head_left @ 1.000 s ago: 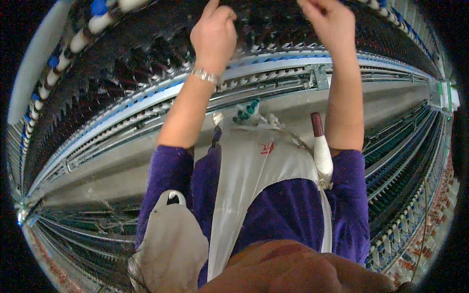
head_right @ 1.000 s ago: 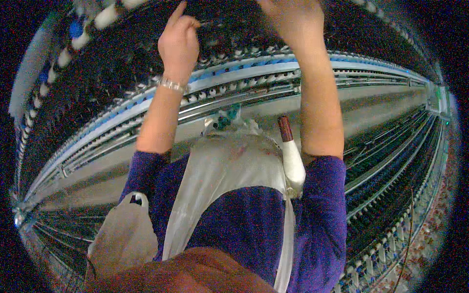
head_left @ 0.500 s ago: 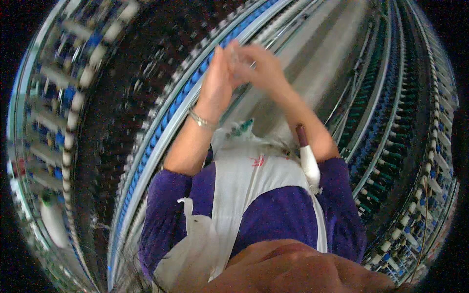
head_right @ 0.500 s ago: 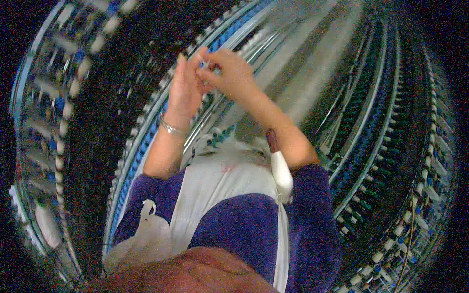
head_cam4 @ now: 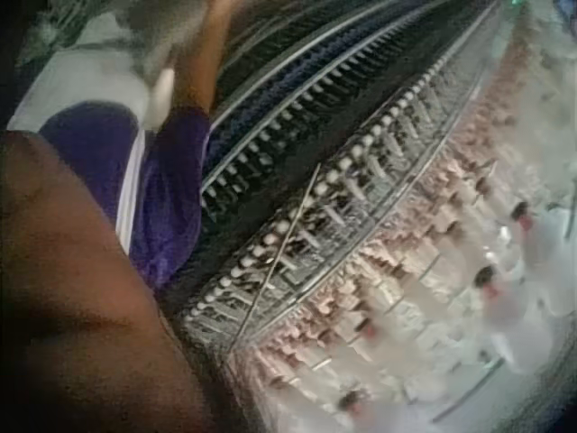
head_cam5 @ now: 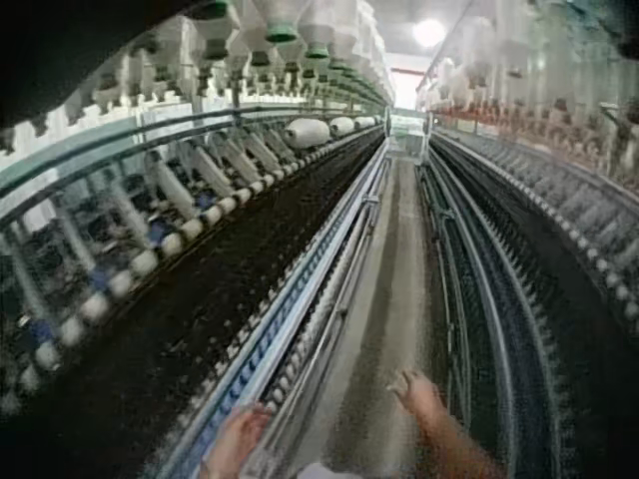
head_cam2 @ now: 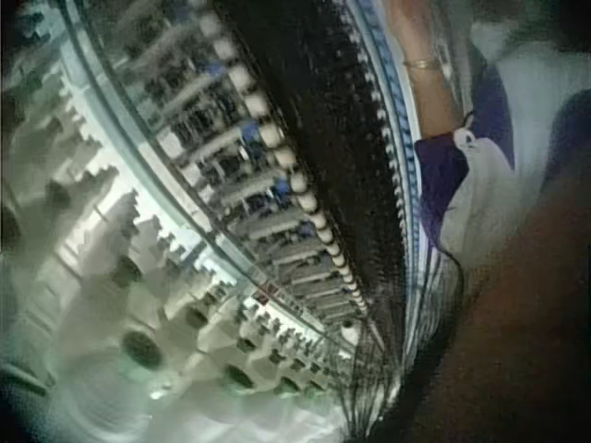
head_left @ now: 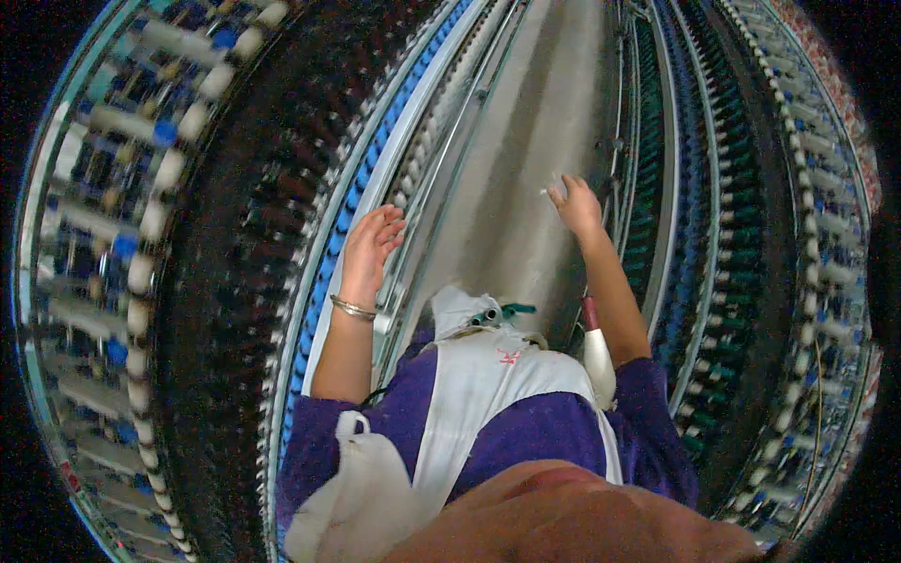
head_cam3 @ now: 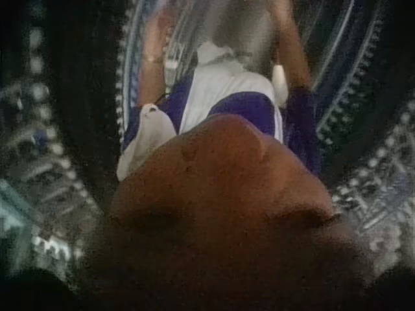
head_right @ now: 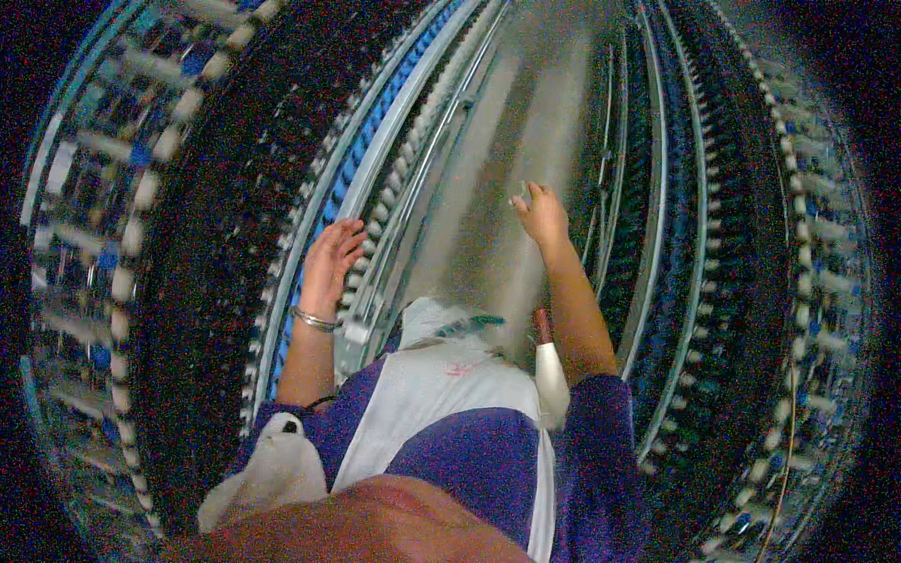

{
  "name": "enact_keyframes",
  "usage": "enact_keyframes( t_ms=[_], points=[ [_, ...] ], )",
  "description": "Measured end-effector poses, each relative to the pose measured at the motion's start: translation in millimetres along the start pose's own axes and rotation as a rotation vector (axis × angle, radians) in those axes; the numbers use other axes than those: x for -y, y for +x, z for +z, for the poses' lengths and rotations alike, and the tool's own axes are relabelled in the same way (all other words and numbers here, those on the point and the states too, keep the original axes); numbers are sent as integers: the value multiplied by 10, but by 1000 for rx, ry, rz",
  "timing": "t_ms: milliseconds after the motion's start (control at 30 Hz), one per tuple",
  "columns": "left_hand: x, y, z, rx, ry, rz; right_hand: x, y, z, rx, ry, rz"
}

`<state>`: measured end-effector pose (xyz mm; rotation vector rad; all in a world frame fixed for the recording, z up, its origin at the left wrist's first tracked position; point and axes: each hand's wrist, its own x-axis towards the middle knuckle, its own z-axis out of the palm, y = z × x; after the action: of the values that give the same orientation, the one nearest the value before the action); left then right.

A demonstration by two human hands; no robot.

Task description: The person threads white yarn through a spinning machine, repeatedly tying knots and guiding the thread through guides and tensioners. They also replace empty yarn bobbins with full ones and adjust the thread path to maintain continuous operation.

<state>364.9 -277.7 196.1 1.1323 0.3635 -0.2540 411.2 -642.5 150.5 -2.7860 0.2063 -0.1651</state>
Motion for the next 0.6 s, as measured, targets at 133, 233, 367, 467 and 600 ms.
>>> enact_keyframes(
  t_ms=[133, 233, 367, 467, 600],
  points=[
    [-304, 1179, 1463, 223, 104, 20, -753, 1138, -253, -61, 269, 84],
    [-346, 2029, 2636, 494, 241, -27, -1159, 2056, -418, -58, 364, 137],
    [-299, 3314, 3769, 669, 370, 57, -1758, 3405, -387, -45, 517, 139],
    [-752, 4365, 4123, 536, 440, 225, -1925, 4525, -208, 42, 574, 87],
    [-2070, 5469, 4475, 210, 554, 489, -1902, 6021, -272, 144, 645, -19]
  ],
)
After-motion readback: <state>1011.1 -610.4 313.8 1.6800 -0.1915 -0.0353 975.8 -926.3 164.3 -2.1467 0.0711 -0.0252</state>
